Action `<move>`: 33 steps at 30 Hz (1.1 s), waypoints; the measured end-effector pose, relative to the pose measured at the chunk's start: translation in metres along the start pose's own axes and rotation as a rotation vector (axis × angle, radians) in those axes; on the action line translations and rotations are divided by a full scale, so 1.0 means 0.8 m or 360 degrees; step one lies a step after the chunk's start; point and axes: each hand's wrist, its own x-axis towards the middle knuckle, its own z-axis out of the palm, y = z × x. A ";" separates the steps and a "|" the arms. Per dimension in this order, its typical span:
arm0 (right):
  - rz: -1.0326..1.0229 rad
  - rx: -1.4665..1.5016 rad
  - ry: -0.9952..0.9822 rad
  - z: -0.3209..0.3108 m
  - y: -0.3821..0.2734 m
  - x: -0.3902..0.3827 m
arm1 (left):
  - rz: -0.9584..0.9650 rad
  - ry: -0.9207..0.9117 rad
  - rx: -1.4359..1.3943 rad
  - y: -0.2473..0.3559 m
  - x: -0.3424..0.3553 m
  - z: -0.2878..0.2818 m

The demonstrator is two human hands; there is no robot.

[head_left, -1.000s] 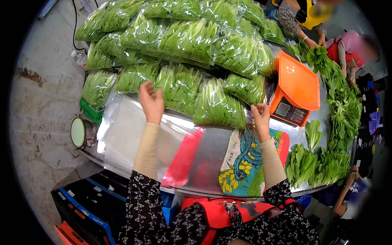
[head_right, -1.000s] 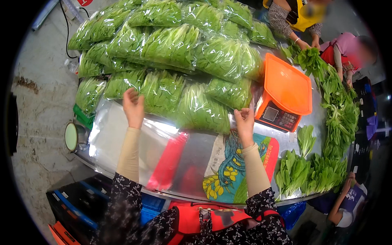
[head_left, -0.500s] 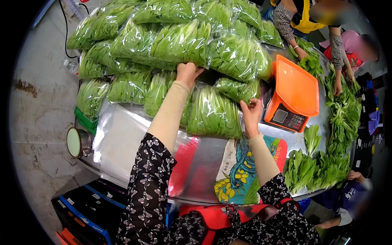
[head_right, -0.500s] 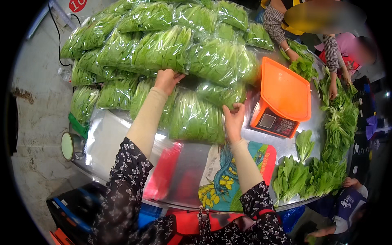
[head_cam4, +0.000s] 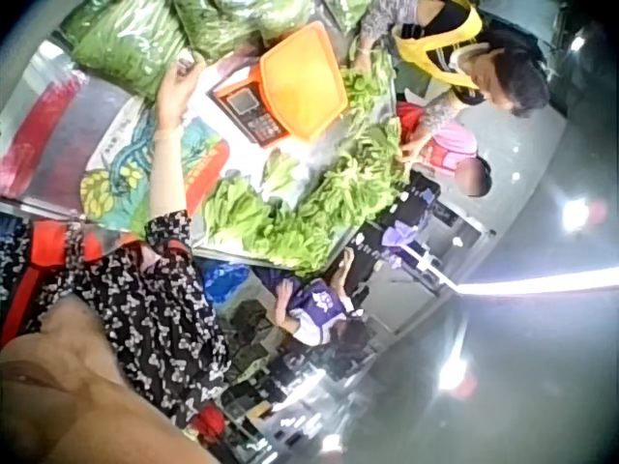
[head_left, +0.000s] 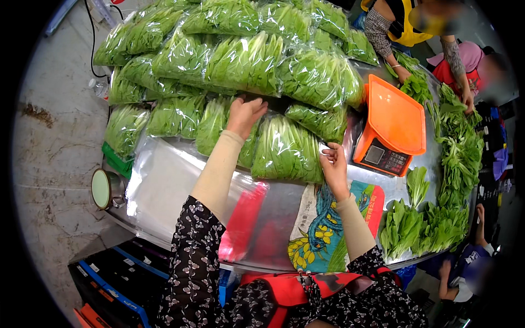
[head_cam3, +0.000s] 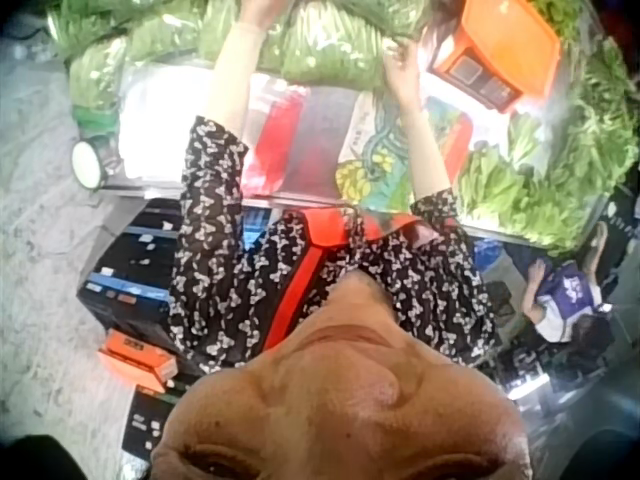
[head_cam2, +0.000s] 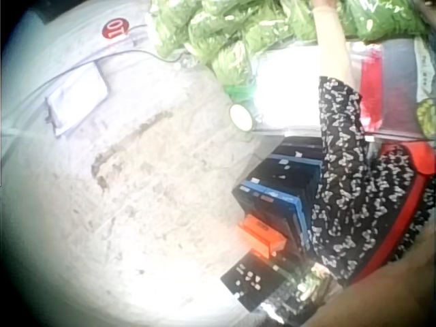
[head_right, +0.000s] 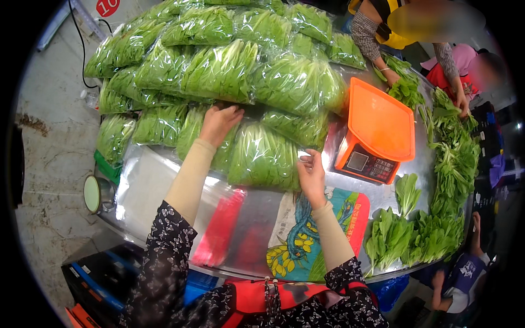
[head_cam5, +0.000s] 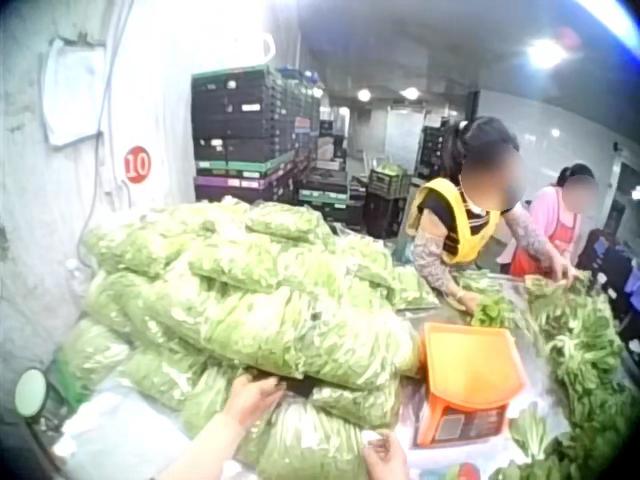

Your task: The person picks up bunches of green leafy vegetables from a table, places them onto a scale for weighing, and ثم slides them into clear plastic bags by hand.

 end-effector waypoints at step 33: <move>-0.0797 -0.1383 -0.0378 0.048 -0.052 -0.057 | 0.1117 0.0362 0.2976 -0.060 -0.109 -0.066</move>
